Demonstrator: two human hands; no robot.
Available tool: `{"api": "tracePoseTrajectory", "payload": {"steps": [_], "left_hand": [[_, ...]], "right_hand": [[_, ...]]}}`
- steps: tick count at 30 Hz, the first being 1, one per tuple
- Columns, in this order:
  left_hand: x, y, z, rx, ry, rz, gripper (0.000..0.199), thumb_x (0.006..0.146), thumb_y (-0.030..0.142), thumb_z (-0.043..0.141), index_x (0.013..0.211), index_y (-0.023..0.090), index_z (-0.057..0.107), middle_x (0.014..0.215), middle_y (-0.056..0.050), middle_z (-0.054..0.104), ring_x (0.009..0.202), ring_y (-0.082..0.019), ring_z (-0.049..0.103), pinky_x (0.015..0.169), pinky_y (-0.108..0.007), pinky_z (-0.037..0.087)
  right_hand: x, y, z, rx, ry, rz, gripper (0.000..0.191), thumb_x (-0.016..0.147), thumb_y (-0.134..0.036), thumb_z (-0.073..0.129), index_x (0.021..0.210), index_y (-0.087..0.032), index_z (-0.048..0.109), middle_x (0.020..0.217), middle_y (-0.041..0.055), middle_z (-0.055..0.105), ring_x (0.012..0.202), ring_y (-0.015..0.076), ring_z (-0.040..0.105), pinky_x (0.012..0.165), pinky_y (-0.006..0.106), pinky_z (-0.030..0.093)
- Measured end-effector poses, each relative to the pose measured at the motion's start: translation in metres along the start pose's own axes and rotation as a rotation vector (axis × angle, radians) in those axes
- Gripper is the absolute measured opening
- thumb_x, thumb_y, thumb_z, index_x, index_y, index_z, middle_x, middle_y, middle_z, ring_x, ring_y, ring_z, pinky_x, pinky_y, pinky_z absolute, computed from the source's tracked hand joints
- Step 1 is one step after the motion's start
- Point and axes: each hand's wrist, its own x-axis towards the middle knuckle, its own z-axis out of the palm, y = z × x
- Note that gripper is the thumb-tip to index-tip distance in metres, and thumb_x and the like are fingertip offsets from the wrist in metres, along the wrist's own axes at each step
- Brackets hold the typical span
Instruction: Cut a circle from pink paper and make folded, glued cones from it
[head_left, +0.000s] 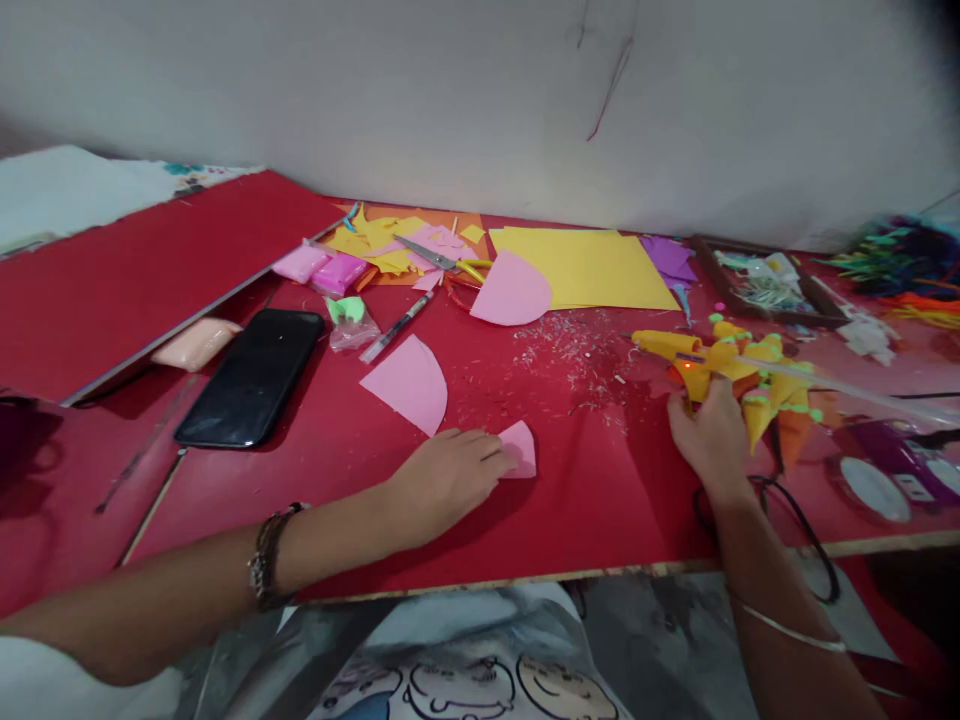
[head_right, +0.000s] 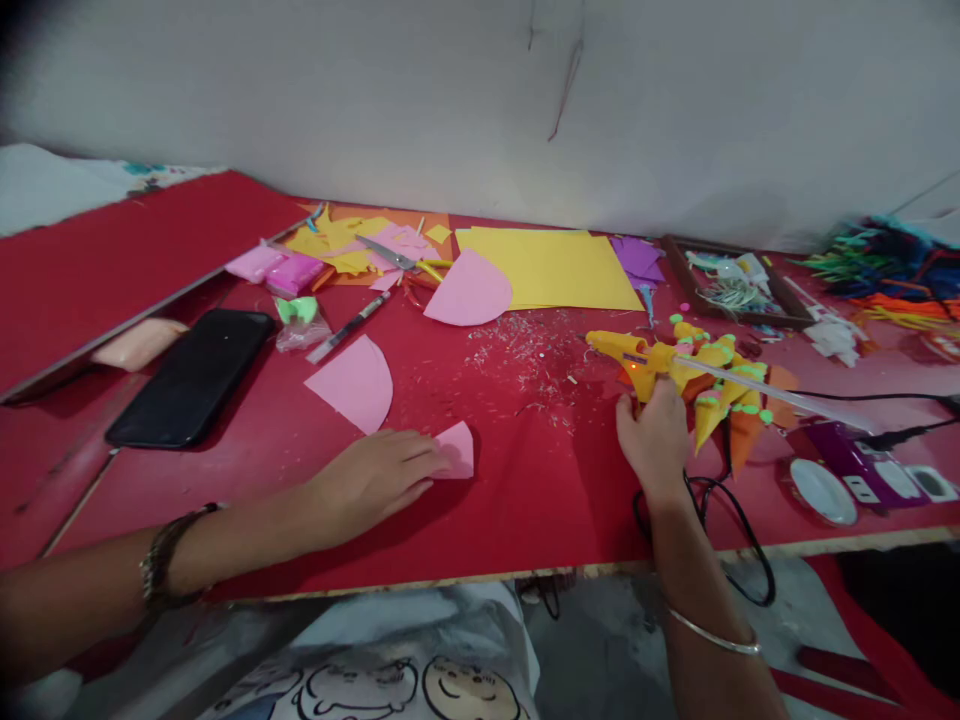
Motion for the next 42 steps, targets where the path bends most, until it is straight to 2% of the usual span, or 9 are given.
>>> {"api": "tracePoseTrajectory", "payload": {"steps": [8,14,17,24,27,29,33,37,42], "left_hand": [[-0.003,-0.001,0.002,0.211,-0.06,-0.004,0.036,0.085,0.007,0.042,0.121,0.011,0.046,0.107,-0.01,0.057,0.096,-0.021,0.054,0.076,-0.032,0.048],[-0.011,-0.011,-0.014,0.089,-0.069,0.07,0.046,0.082,0.044,0.05,0.12,0.017,0.049,0.126,-0.008,0.05,0.111,-0.024,0.046,0.091,-0.036,0.039],[-0.017,-0.024,-0.018,0.07,-0.066,0.152,0.05,0.083,0.042,0.05,0.128,0.02,0.041,0.135,-0.003,0.043,0.121,-0.021,0.037,0.099,-0.032,0.032],[-0.021,-0.007,-0.008,0.182,-0.044,-0.014,0.044,0.087,0.03,0.044,0.127,0.014,0.042,0.131,-0.011,0.045,0.111,-0.026,0.045,0.088,-0.035,0.041],[-0.022,-0.002,-0.019,-0.035,-0.136,0.057,0.062,0.08,0.043,0.053,0.131,0.012,0.036,0.126,-0.014,0.045,0.1,-0.021,0.053,0.08,-0.028,0.046],[-0.021,-0.005,-0.026,-0.16,-0.196,0.173,0.053,0.084,0.041,0.047,0.131,0.019,0.036,0.122,-0.01,0.047,0.093,-0.015,0.056,0.075,-0.021,0.046],[-0.019,-0.014,-0.02,0.001,-0.112,0.284,0.036,0.09,0.028,0.039,0.126,0.026,0.043,0.123,-0.006,0.049,0.103,-0.018,0.05,0.084,-0.028,0.04],[-0.02,-0.016,-0.003,0.073,-0.036,0.209,0.049,0.089,0.043,0.038,0.132,0.021,0.037,0.133,-0.006,0.044,0.116,-0.024,0.041,0.097,-0.038,0.029],[-0.025,-0.013,0.006,0.036,-0.028,0.155,0.065,0.086,0.054,0.033,0.139,0.018,0.023,0.144,-0.004,0.029,0.13,-0.023,0.024,0.107,-0.037,0.014]], "right_hand": [[-0.001,-0.007,-0.006,0.015,-0.009,0.023,0.042,0.077,-0.032,0.044,0.113,-0.011,0.043,0.098,0.0174,0.056,0.091,0.0302,0.054,0.073,0.039,0.042],[-0.001,-0.006,-0.006,0.014,-0.005,0.013,0.045,0.078,-0.033,0.044,0.116,-0.009,0.042,0.099,0.0169,0.056,0.092,0.0296,0.054,0.075,0.04,0.042],[-0.001,-0.004,-0.004,0.021,-0.001,0.013,0.046,0.078,-0.034,0.043,0.117,-0.009,0.042,0.101,0.0166,0.056,0.091,0.0288,0.054,0.076,0.039,0.041],[-0.001,-0.003,-0.005,-0.011,-0.02,0.008,0.045,0.082,-0.032,0.038,0.119,-0.007,0.041,0.104,0.0198,0.056,0.094,0.0269,0.053,0.075,0.034,0.039],[-0.002,-0.003,-0.005,-0.016,-0.021,0.016,0.045,0.083,-0.032,0.038,0.12,-0.008,0.04,0.106,0.0198,0.056,0.095,0.0266,0.054,0.076,0.034,0.04],[-0.002,-0.003,-0.004,-0.011,-0.018,0.015,0.045,0.083,-0.033,0.038,0.12,-0.008,0.04,0.107,0.0195,0.056,0.096,0.0264,0.053,0.077,0.034,0.04],[-0.002,-0.001,-0.003,-0.011,-0.001,0.015,0.046,0.082,-0.033,0.039,0.12,-0.007,0.041,0.108,0.0195,0.056,0.097,0.0268,0.054,0.078,0.034,0.04],[-0.001,0.0,-0.001,-0.008,0.001,0.013,0.046,0.081,-0.033,0.039,0.12,-0.007,0.041,0.106,0.0191,0.057,0.096,0.0269,0.054,0.078,0.034,0.041],[0.0,0.0,0.001,-0.015,0.023,0.016,0.046,0.08,-0.033,0.039,0.118,-0.009,0.042,0.101,0.0179,0.058,0.091,0.028,0.055,0.075,0.036,0.041]]}}
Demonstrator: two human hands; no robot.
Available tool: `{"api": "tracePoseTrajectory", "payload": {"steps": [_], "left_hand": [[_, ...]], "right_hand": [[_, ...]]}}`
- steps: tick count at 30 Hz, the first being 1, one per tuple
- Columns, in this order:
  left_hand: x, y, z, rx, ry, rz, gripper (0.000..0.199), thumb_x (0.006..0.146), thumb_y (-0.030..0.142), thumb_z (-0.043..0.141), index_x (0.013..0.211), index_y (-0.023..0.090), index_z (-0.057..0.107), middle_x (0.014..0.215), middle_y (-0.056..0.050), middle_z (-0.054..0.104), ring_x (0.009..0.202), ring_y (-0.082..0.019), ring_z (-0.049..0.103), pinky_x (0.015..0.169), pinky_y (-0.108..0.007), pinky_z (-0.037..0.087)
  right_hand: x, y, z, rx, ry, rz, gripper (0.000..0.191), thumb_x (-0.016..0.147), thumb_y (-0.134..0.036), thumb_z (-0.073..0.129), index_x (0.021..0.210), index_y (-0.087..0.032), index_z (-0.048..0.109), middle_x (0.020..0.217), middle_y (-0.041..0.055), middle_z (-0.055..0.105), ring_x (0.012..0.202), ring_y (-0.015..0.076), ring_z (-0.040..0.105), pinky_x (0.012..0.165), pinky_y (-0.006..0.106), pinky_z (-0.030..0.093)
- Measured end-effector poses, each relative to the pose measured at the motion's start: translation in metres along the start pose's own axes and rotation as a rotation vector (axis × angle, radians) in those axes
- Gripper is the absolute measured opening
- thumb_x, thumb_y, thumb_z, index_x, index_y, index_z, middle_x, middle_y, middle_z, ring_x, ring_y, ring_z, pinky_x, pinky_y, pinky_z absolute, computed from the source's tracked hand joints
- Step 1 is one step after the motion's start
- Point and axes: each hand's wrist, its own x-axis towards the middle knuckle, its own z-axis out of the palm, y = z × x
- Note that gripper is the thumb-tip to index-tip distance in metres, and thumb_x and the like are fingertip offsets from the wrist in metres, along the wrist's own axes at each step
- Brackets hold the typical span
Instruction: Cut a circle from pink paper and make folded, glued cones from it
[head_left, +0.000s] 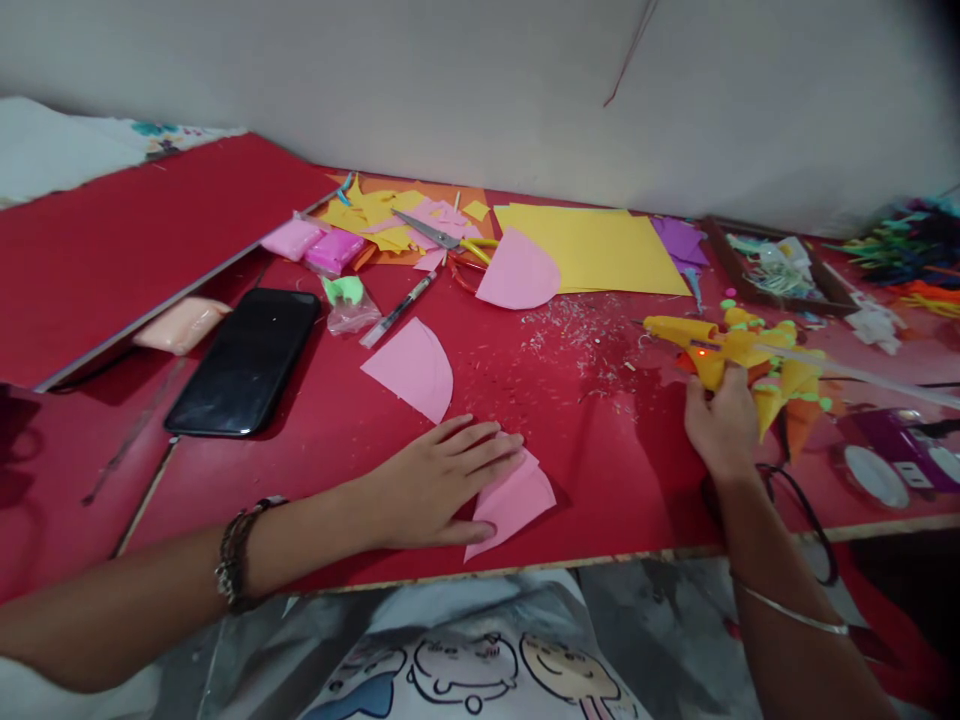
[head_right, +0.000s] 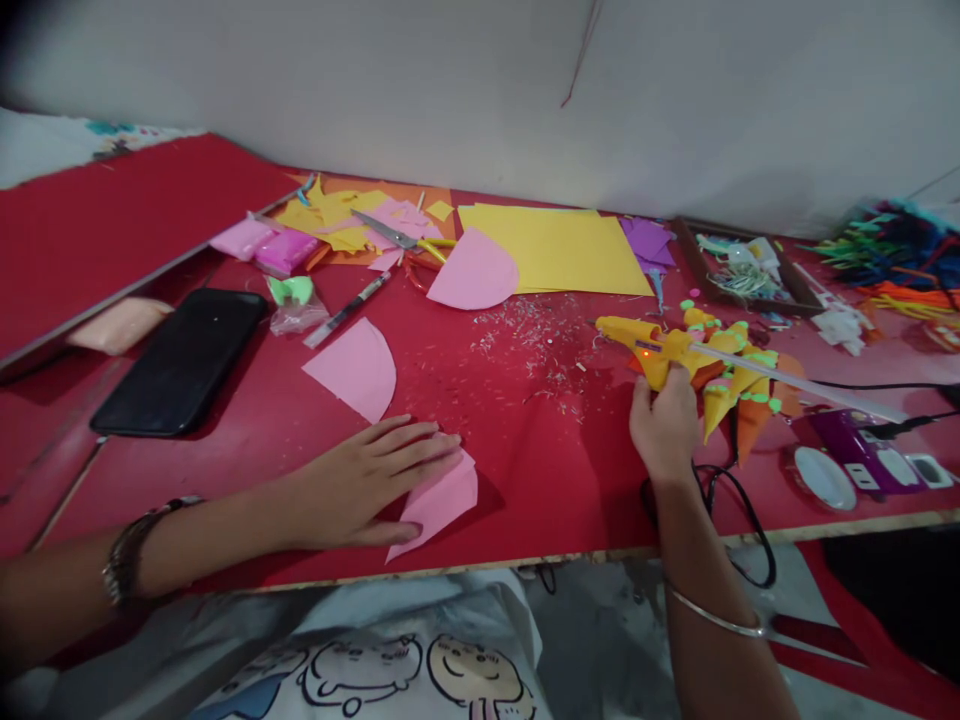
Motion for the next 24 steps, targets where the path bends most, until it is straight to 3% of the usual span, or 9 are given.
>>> {"api": "tracePoseTrajectory", "payload": {"steps": [3,9,12,15,19,24], "left_hand": [[0.001,0.0,0.002,0.026,0.005,-0.053,0.066,0.086,0.055,0.031,0.139,0.016,0.022,0.145,-0.006,0.027,0.131,-0.023,0.022,0.108,-0.039,0.011],[0.006,-0.007,0.004,0.038,0.044,-0.07,0.057,0.086,0.049,0.039,0.135,0.021,0.03,0.142,-0.007,0.032,0.128,-0.024,0.029,0.105,-0.04,0.021],[0.008,-0.014,0.005,0.064,0.117,-0.124,0.048,0.087,0.042,0.042,0.132,0.025,0.035,0.143,-0.007,0.03,0.13,-0.025,0.024,0.105,-0.047,0.017],[0.011,-0.024,0.004,0.083,0.16,-0.193,0.043,0.088,0.034,0.041,0.129,0.021,0.041,0.142,-0.009,0.031,0.13,-0.026,0.023,0.105,-0.049,0.016],[0.013,-0.032,-0.001,0.029,0.093,-0.087,0.046,0.089,0.031,0.038,0.134,0.021,0.035,0.14,-0.007,0.036,0.128,-0.022,0.028,0.106,-0.042,0.02],[0.014,-0.035,-0.005,0.03,0.076,-0.03,0.042,0.09,0.038,0.035,0.131,0.031,0.038,0.141,-0.004,0.034,0.128,-0.024,0.028,0.105,-0.045,0.019]], "right_hand": [[0.0,-0.001,-0.001,0.006,-0.003,-0.005,0.044,0.08,-0.032,0.039,0.118,-0.01,0.041,0.101,0.0178,0.058,0.091,0.0279,0.055,0.076,0.036,0.04],[-0.001,-0.005,-0.007,0.016,-0.047,0.012,0.043,0.082,-0.033,0.039,0.118,-0.008,0.041,0.101,0.0207,0.057,0.091,0.0287,0.054,0.074,0.035,0.039],[-0.001,-0.006,-0.007,0.022,-0.04,0.013,0.042,0.082,-0.032,0.04,0.118,-0.009,0.041,0.101,0.0198,0.057,0.09,0.0283,0.054,0.072,0.035,0.038],[-0.001,-0.006,-0.008,0.015,-0.053,0.025,0.042,0.083,-0.032,0.04,0.118,-0.01,0.041,0.101,0.0195,0.057,0.089,0.0281,0.054,0.072,0.034,0.038],[-0.002,-0.008,-0.01,0.03,-0.067,0.03,0.041,0.083,-0.033,0.039,0.116,-0.01,0.042,0.103,0.0203,0.057,0.092,0.0289,0.054,0.074,0.034,0.038],[-0.002,-0.005,-0.01,0.104,0.012,-0.011,0.037,0.083,-0.028,0.036,0.114,-0.008,0.039,0.11,0.0223,0.051,0.099,0.0272,0.05,0.081,0.035,0.037]]}}
